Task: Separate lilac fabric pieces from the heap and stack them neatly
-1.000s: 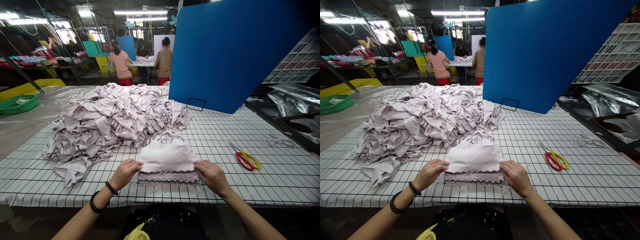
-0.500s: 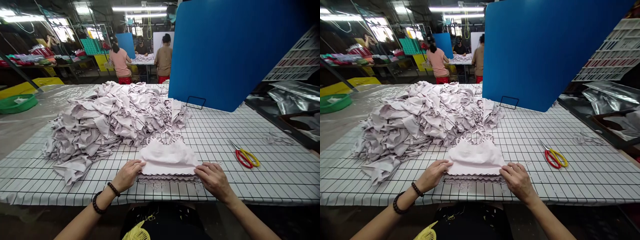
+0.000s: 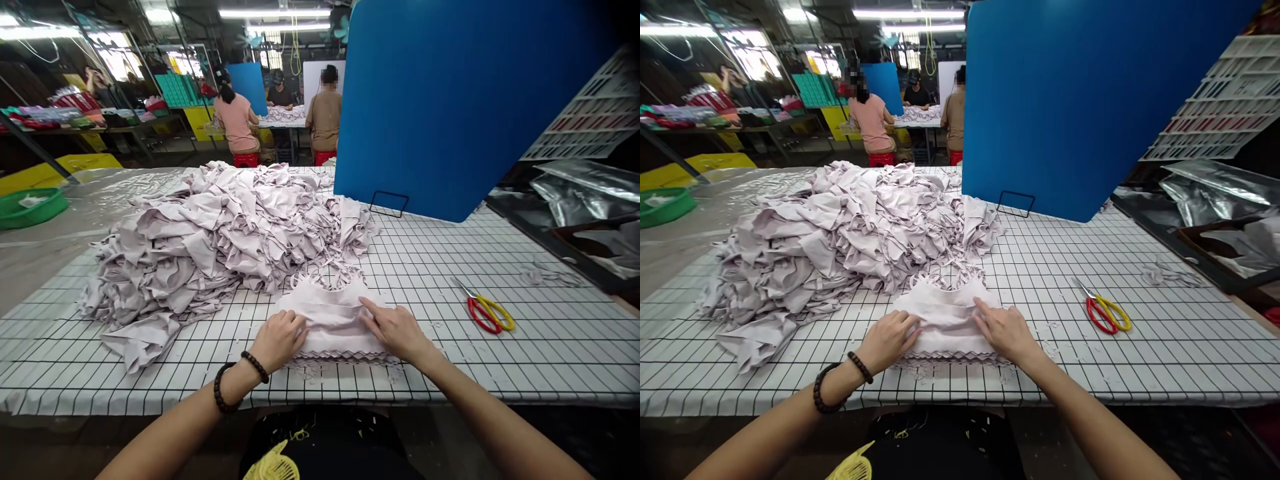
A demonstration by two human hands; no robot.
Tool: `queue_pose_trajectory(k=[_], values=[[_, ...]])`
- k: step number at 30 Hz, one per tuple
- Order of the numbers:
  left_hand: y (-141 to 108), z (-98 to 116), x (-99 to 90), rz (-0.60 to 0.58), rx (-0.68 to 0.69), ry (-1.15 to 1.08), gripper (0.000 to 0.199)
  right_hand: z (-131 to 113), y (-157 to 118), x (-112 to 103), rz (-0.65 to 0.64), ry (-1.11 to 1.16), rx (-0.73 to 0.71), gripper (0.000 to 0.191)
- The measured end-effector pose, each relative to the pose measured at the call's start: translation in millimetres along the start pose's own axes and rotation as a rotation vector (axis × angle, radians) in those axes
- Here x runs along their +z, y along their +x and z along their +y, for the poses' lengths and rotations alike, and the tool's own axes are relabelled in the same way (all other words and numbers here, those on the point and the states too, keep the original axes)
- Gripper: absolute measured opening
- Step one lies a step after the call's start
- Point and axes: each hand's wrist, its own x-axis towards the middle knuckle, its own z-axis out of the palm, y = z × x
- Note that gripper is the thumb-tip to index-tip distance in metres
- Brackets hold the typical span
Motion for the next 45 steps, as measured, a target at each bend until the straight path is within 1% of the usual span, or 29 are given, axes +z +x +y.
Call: queue_pose_trajectory(k=[2, 5, 7, 10, 12, 14, 15, 16, 17, 19, 21, 22, 23, 26, 27, 28, 30, 33, 35, 37, 39, 40, 41, 42, 44, 45], values=[[5.3, 3.3, 8.2, 0.022, -0.039, 0.003, 0.028, 0.2, 17.4, 1.5, -0.111, 0.068, 0.051, 0.045], [7.4, 3.3, 16.8, 0.046, -0.097, -0.022, 0.037, 4.9, 35.8, 3.5, -0.196, 0.214, 0.142, 0.034], [6.1, 2.2, 19.6, 0.044, -0.121, -0.028, 0.042, 9.1, 42.2, 4.7, -0.200, 0.307, 0.212, 0.029], [2.8, 3.7, 19.5, 0.033, -0.152, -0.026, 0.046, 13.6, 44.1, 7.5, -0.186, 0.389, 0.274, 0.029], [3.1, 9.7, 16.5, 0.041, -0.198, -0.023, 0.045, 14.2, 42.3, 10.5, -0.185, 0.427, 0.276, 0.029], [8.9, 21.0, 12.3, 0.069, -0.222, -0.038, 0.041, 13.5, 40.0, 13.7, -0.197, 0.475, 0.273, 0.029], [14.5, 28.5, 10.3, 0.081, -0.203, -0.060, 0.036, 13.3, 39.3, 15.0, -0.207, 0.506, 0.273, 0.029], [22.0, 36.8, 8.9, 0.083, -0.148, -0.097, 0.032, 13.5, 39.3, 15.8, -0.225, 0.544, 0.277, 0.029], [31.0, 45.3, 8.3, 0.071, -0.070, -0.140, 0.027, 14.6, 40.0, 16.0, -0.253, 0.589, 0.285, 0.028], [51.5, 61.0, 10.0, 0.006, 0.097, -0.190, 0.021, 20.0, 44.9, 13.7, -0.358, 0.694, 0.311, 0.027], [70.9, 71.8, 15.4, -0.036, 0.131, -0.184, 0.019, 29.5, 55.7, 8.1, -0.444, 0.770, 0.328, 0.026], [78.8, 74.8, 19.2, -0.054, 0.123, -0.178, 0.019, 35.0, 63.6, 4.7, -0.437, 0.784, 0.332, 0.025], [85.0, 76.1, 23.3, -0.068, 0.106, -0.176, 0.020, 40.0, 73.0, 1.4, -0.392, 0.785, 0.334, 0.024], [94.3, 73.4, 35.4, -0.085, 0.062, -0.200, 0.025, 47.3, 108.8, -2.0, -0.169, 0.720, 0.333, 0.025], [95.1, 71.4, 38.6, -0.080, 0.053, -0.214, 0.027, 46.2, 122.2, -0.1, -0.135, 0.675, 0.329, 0.027], [95.3, 69.2, 41.2, -0.071, 0.047, -0.229, 0.029, 43.3, 135.7, 3.1, -0.129, 0.611, 0.327, 0.030], [95.1, 65.0, 44.1, -0.046, 0.046, -0.259, 0.031, 34.6, 161.7, 11.4, -0.170, 0.439, 0.340, 0.031], [94.9, 60.0, 44.4, -0.020, 0.064, -0.294, 0.033, 24.2, 192.6, 18.4, -0.219, 0.248, 0.379, 0.020], [95.2, 57.8, 43.8, -0.015, 0.077, -0.303, 0.034, 25.1, 204.3, 14.5, -0.196, 0.203, 0.398, 0.016], [95.8, 56.5, 44.0, -0.016, 0.077, -0.303, 0.036, 32.7, 208.0, 4.9, -0.136, 0.164, 0.426, 0.022], [96.5, 56.0, 45.3, -0.020, 0.064, -0.307, 0.038, 44.0, 204.9, -6.3, -0.021, 0.147, 0.470, 0.032], [96.9, 55.8, 46.2, -0.021, 0.056, -0.314, 0.038, 49.8, 201.6, -11.3, 0.034, 0.186, 0.497, 0.034], [97.2, 55.7, 47.1, -0.021, 0.051, -0.323, 0.038, 55.3, 197.8, -15.5, 0.062, 0.289, 0.532, 0.033], [97.5, 55.6, 48.0, -0.019, 0.047, -0.335, 0.037, 60.1, 193.8, -18.8, 0.059, 0.441, 0.570, 0.029], [97.7, 55.3, 49.3, -0.013, 0.044, -0.361, 0.037, 67.5, 186.3, -23.1, -0.024, 0.778, 0.624, 0.017], [97.7, 55.1, 49.6, -0.010, 0.043, -0.372, 0.037, 70.1, 183.4, -24.6, -0.072, 0.908, 0.632, 0.011]])
